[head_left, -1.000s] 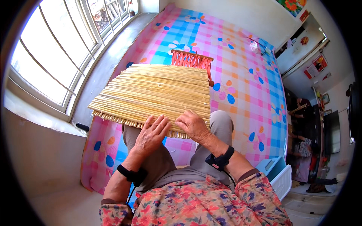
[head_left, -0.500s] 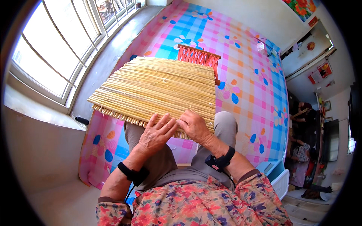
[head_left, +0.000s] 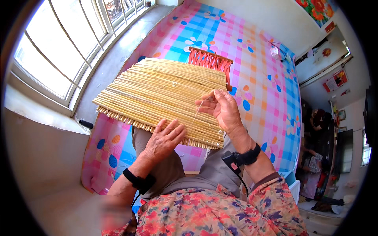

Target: The person binds together a series of bamboo sticks using white thread and a small tool, periodically checking the tension and trimming the thread with scissors.

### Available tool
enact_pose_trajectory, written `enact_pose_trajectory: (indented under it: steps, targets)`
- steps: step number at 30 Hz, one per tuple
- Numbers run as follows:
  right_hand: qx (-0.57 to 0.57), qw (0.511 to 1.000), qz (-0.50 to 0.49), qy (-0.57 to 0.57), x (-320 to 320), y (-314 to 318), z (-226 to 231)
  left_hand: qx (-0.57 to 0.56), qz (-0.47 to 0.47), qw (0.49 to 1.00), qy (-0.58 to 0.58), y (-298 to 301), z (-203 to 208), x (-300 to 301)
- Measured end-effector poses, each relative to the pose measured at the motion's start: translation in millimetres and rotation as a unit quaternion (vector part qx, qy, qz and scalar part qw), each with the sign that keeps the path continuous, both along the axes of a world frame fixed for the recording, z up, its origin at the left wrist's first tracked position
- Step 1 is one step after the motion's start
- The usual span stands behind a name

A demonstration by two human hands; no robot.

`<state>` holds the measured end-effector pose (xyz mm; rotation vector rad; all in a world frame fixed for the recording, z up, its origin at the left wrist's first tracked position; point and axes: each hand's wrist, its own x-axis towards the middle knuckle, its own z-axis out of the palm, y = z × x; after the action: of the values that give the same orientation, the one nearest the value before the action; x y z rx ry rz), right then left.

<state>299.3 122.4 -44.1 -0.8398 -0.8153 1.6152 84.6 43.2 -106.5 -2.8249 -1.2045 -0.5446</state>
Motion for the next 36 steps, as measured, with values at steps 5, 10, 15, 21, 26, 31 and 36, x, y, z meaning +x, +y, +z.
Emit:
enact_pose_trajectory:
  steps: [5,10,15,21,26,31,36]
  targets:
    - [-0.053,0.99,0.131,0.003,22.1,12.0,6.7,0.006,0.01,1.0,-0.026,0.8,-0.5,5.7]
    - [0.143,0.962,-0.229,-0.042,107.9,87.7,111.5,0.015,0.001,0.999,-0.03,3.0,-1.2,10.6]
    - [0.061,0.972,-0.07,-0.217,85.9,59.9,68.7,0.019,0.023,0.998,-0.051,-0.5,-1.9,3.0]
    - [-0.054,0.911,0.245,-0.326,18.1,-21.2,-18.8,0.018,0.035,0.996,-0.079,-0.3,-3.2,7.4]
    - [0.402,0.681,0.21,-0.575,8.2,-34.8,-44.4,0.032,0.047,0.995,-0.085,-0.9,1.0,7.5]
    - [0.39,0.647,0.198,-0.625,3.3,-37.8,-41.6,0.036,0.04,0.994,-0.092,1.1,3.2,8.6]
    - [0.153,0.816,0.273,-0.485,9.1,-28.9,-30.4,0.03,0.04,0.994,-0.095,1.2,2.8,6.8]
